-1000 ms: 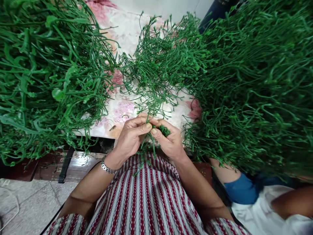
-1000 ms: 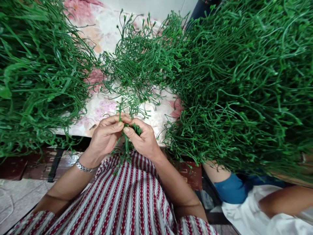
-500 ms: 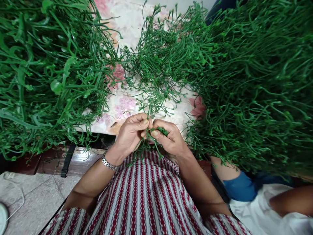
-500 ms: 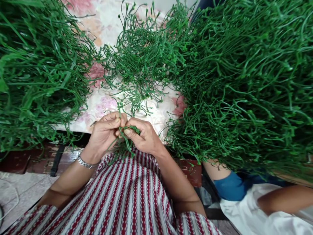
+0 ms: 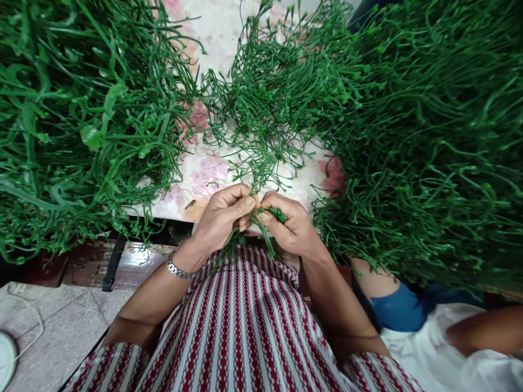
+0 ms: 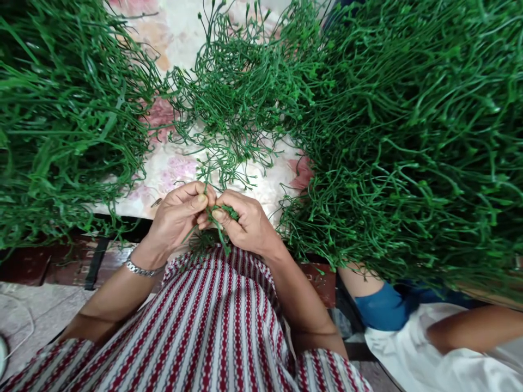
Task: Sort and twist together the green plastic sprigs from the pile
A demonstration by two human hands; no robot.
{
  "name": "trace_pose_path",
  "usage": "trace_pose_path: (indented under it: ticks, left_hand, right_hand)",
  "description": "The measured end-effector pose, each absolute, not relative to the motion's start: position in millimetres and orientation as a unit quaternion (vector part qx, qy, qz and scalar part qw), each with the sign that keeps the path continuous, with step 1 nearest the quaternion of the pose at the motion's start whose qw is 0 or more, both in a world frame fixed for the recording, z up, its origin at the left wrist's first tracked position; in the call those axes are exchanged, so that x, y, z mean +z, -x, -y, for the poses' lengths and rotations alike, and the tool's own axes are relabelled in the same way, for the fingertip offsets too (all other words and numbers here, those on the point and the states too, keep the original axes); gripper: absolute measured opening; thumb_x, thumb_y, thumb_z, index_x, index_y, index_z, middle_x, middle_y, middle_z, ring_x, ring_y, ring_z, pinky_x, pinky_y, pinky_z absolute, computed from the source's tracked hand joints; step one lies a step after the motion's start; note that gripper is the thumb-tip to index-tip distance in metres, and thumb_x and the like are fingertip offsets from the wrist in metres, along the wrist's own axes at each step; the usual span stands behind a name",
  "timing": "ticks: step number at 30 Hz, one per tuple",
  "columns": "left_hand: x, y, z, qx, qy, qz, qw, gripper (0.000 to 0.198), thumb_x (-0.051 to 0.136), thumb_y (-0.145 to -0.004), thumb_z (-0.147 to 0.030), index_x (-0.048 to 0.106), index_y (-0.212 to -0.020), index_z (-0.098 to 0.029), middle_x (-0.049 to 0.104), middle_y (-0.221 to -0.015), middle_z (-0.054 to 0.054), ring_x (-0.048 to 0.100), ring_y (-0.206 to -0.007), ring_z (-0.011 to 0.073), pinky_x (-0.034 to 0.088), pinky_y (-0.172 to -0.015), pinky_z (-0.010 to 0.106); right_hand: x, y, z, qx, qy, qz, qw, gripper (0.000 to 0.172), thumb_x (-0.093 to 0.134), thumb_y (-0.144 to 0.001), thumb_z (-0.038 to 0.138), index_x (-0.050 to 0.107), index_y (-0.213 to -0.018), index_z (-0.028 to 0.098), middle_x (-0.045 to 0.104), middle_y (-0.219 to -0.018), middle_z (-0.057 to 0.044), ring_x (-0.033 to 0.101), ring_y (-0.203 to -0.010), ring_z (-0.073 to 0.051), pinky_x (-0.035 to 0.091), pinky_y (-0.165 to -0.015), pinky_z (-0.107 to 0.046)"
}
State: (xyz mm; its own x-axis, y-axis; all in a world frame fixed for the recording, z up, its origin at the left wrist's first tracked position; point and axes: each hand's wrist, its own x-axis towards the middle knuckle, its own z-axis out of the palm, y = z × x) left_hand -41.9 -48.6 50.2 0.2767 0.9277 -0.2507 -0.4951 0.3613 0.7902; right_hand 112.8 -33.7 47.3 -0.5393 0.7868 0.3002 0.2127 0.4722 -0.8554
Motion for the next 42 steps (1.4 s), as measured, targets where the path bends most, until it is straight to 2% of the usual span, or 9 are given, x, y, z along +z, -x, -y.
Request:
trace_pose_path:
  ticks: [6, 11, 15, 19, 25, 30, 33, 37, 42]
  left_hand:
    - [50, 45, 45, 0.448, -0.357, -0.356, 0.738, 0.027, 0.074, -0.064, -0.025, 0.053, -0.078, -0.014, 0.048, -0.066, -0.004, 0.039, -0.048, 0.0021, 0.03, -0.04, 0.013]
    - [56, 46, 37, 0.409, -0.39, -0.39, 0.727, 0.031, 0.076, -0.059, -0.03, 0.051, -0.065, -0.013, 0.048, -0.057, -0.004, 0.036, -0.044, 0.0025, 0.026, -0.04, 0.016]
    - [56, 49, 38, 0.351, -0.452, -0.388, 0.722, 0.034, 0.069, -0.066, -0.041, 0.053, -0.058, -0.012, 0.046, -0.051, -0.004, 0.04, -0.047, 0.005, 0.032, -0.045, 0.018]
    - [49, 52, 41, 0.348, -0.475, -0.347, 0.73, 0.036, 0.068, -0.067, -0.042, 0.056, -0.053, -0.011, 0.048, -0.049, -0.002, 0.042, -0.048, 0.0063, 0.033, -0.047, 0.02]
    - [43, 54, 42, 0.325, -0.426, -0.312, 0.785, 0.036, 0.07, -0.064, -0.04, 0.054, -0.048, -0.012, 0.041, -0.042, -0.004, 0.029, -0.039, 0.0041, 0.019, -0.039, 0.021]
    - [42, 57, 43, 0.272, -0.415, -0.289, 0.819, 0.036, 0.071, -0.062, -0.038, 0.052, -0.047, -0.012, 0.035, -0.041, -0.005, 0.026, -0.039, 0.0035, 0.017, -0.04, 0.021]
    - [41, 62, 42, 0.26, -0.408, -0.287, 0.827, 0.036, 0.071, -0.06, -0.038, 0.051, -0.046, -0.012, 0.034, -0.04, -0.005, 0.026, -0.038, 0.0036, 0.016, -0.039, 0.021]
    - [46, 67, 39, 0.334, -0.391, -0.317, 0.797, 0.034, 0.07, -0.062, -0.038, 0.051, -0.047, -0.014, 0.04, -0.042, -0.003, 0.03, -0.038, 0.0048, 0.021, -0.039, 0.021]
    - [57, 56, 38, 0.34, -0.448, -0.364, 0.742, 0.033, 0.07, -0.065, -0.04, 0.055, -0.053, -0.013, 0.042, -0.046, -0.005, 0.032, -0.04, 0.0039, 0.027, -0.039, 0.018]
  right_hand:
    - [57, -117, 35, 0.269, 0.353, 0.843, 0.305, 0.005, 0.047, -0.082, 0.013, 0.049, -0.078, 0.016, 0.049, -0.07, -0.001, 0.046, -0.064, -0.012, 0.036, -0.06, -0.024]
    - [64, -121, 35, 0.185, 0.367, 0.885, 0.217, 0.014, 0.045, -0.071, 0.008, 0.05, -0.082, 0.015, 0.051, -0.074, -0.004, 0.047, -0.07, -0.016, 0.039, -0.063, -0.027]
    - [71, -124, 37, 0.152, 0.369, 0.898, 0.185, 0.012, 0.044, -0.071, 0.01, 0.049, -0.08, 0.016, 0.049, -0.073, -0.004, 0.046, -0.069, -0.017, 0.037, -0.062, -0.029]
    - [74, -126, 36, 0.255, 0.324, 0.887, 0.206, 0.003, 0.046, -0.081, 0.017, 0.048, -0.079, 0.017, 0.046, -0.068, -0.001, 0.042, -0.063, -0.012, 0.034, -0.058, -0.024]
    - [64, -124, 30, 0.497, 0.254, 0.789, 0.257, 0.02, 0.047, -0.087, 0.028, 0.05, -0.071, 0.015, 0.045, -0.061, 0.002, 0.04, -0.056, -0.008, 0.032, -0.054, -0.02]
    - [56, -122, 29, 0.652, 0.215, 0.681, 0.253, 0.025, 0.052, -0.084, 0.032, 0.052, -0.068, 0.013, 0.045, -0.061, 0.002, 0.039, -0.055, -0.007, 0.031, -0.052, -0.02]
    - [57, -123, 32, 0.69, 0.192, 0.651, 0.251, 0.026, 0.053, -0.084, 0.034, 0.053, -0.069, 0.013, 0.046, -0.061, 0.002, 0.041, -0.056, -0.008, 0.033, -0.053, -0.022]
    - [59, -126, 37, 0.701, 0.164, 0.65, 0.245, 0.025, 0.053, -0.084, 0.035, 0.056, -0.07, 0.014, 0.05, -0.063, 0.0, 0.046, -0.059, -0.01, 0.038, -0.057, -0.025]
    - [55, -121, 35, 0.624, 0.321, 0.61, 0.367, 0.02, 0.053, -0.084, 0.033, 0.053, -0.075, 0.015, 0.051, -0.067, 0.0, 0.049, -0.063, -0.01, 0.041, -0.061, -0.025]
